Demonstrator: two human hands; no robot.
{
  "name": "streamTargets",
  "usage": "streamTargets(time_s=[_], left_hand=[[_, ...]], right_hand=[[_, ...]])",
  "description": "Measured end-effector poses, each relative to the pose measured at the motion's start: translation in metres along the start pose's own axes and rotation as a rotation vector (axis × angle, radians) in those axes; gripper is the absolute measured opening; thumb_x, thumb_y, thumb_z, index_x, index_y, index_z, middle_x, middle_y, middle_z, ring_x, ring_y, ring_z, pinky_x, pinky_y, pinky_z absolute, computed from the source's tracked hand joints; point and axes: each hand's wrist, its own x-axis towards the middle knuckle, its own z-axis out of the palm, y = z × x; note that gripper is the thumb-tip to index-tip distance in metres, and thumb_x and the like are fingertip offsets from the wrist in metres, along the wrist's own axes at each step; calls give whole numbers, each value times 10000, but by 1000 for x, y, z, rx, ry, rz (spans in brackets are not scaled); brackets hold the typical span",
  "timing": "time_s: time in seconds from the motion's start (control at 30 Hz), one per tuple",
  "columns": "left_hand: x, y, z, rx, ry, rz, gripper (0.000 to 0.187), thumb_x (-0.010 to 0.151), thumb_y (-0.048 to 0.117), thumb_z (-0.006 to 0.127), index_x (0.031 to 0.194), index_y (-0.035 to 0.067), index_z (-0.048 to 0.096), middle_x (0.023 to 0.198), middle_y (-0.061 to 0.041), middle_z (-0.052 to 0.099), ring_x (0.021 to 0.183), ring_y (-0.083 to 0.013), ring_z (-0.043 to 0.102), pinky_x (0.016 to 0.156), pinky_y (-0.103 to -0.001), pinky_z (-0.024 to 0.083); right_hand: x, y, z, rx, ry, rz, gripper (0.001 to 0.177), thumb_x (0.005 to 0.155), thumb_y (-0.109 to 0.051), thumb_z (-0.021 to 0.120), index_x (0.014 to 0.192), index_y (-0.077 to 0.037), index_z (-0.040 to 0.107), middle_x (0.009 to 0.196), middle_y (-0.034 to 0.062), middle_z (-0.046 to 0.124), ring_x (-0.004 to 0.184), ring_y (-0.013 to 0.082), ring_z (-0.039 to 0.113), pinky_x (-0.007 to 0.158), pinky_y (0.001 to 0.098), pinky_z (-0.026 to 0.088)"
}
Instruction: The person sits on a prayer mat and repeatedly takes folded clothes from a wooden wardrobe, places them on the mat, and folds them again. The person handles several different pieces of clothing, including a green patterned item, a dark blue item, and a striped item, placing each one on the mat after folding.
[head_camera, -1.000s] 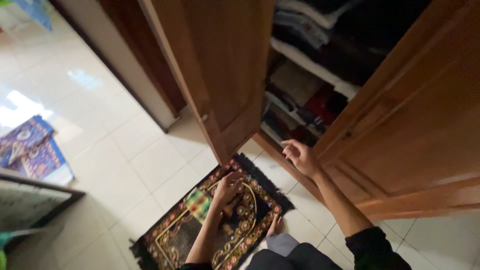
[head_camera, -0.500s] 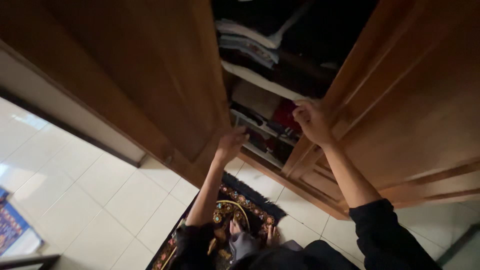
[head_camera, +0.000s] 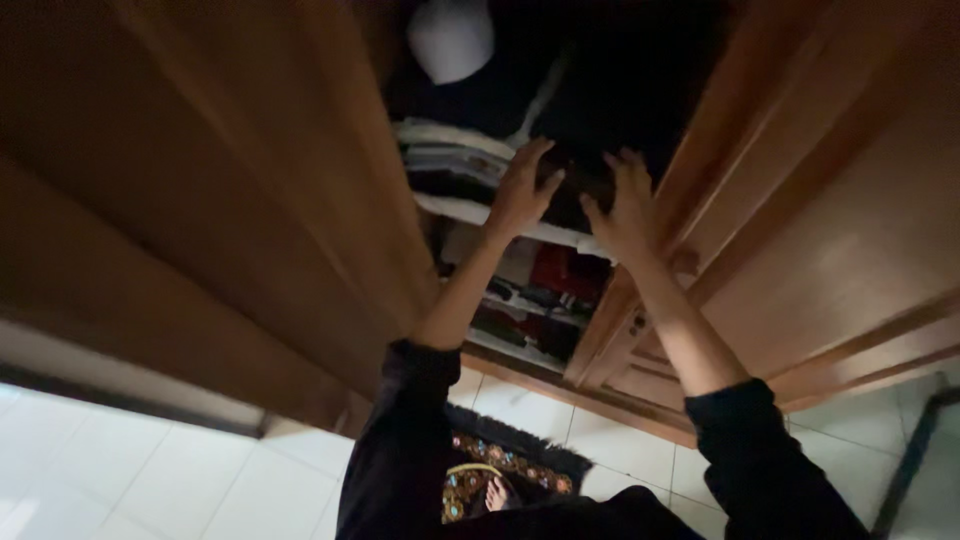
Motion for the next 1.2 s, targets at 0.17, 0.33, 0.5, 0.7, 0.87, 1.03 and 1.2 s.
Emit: streamTargets(time_s=[0.17, 0.33, 0.5, 0.7, 0.87, 1.03, 1.2], left_hand=[[78, 1, 11, 54, -140, 7, 690, 1001, 446, 656, 1478, -18, 473, 1484, -251, 522, 1381, -406, 490, 1148, -486, 398], [112, -25, 46, -73, -378, -329, 694, 998, 462, 572, 1516, 18, 441, 1262, -281, 686, 1125, -447, 688, 1013, -495, 531], [130, -80, 80, 77, -298, -287, 586, 1026, 472, 592, 1391, 13, 596, 1336, -234, 671, 1267, -390, 637, 1083, -472, 505], [140, -108, 96, -72, -165, -288, 609, 956, 389, 696, 1404, 5, 547, 1432, -236, 558, 1324, -413, 527, 1088, -485, 439], [142, -94, 95, -25, -214, -317, 541, 972, 297, 668, 1470, 106, 580, 1468, -189, 614, 1375, -368, 581, 1160, -439, 475], [143, -65, 68, -561, -32, -169, 774, 894, 210, 678, 1574, 118, 321, 1598, -167, 371, 1449, -354, 376, 1142, -465, 369], [140, -53, 52, -663, -203, -465, 531, 936, 267, 683, 1440, 143, 572, 1579, -125, 475, 1462, -321, 426, 1176, -465, 357]], right_hand=[[31, 14, 37, -103, 91, 79, 648, 937, -199, 739, 1500, -14, 476, 1666, 261, 262, 1521, 506, 219, 1232, 582, 240], [55, 22, 53, -217, 15, 334, 614, 982, -276, 638, 1528, -74, 444, 1696, 179, 232, 1546, 433, 186, 1214, 658, 192], [74, 22, 52, -242, -86, 470, 636, 1005, -303, 602, 1559, -81, 379, 1687, 190, 172, 1526, 438, 114, 1174, 705, 118], [76, 24, 52, -290, -148, 480, 634, 975, -301, 615, 1541, -101, 411, 1651, 181, 255, 1519, 415, 177, 1175, 692, 139], [72, 32, 54, -224, -96, 484, 573, 991, -300, 604, 1510, -84, 498, 1590, 183, 390, 1483, 413, 287, 1213, 602, 231], [75, 38, 55, -190, -65, 475, 563, 981, -288, 609, 1481, -51, 507, 1585, 195, 368, 1465, 426, 257, 1198, 598, 197], [74, 35, 54, -221, -85, 533, 546, 977, -291, 594, 1469, -68, 520, 1567, 184, 402, 1467, 403, 289, 1200, 586, 205]])
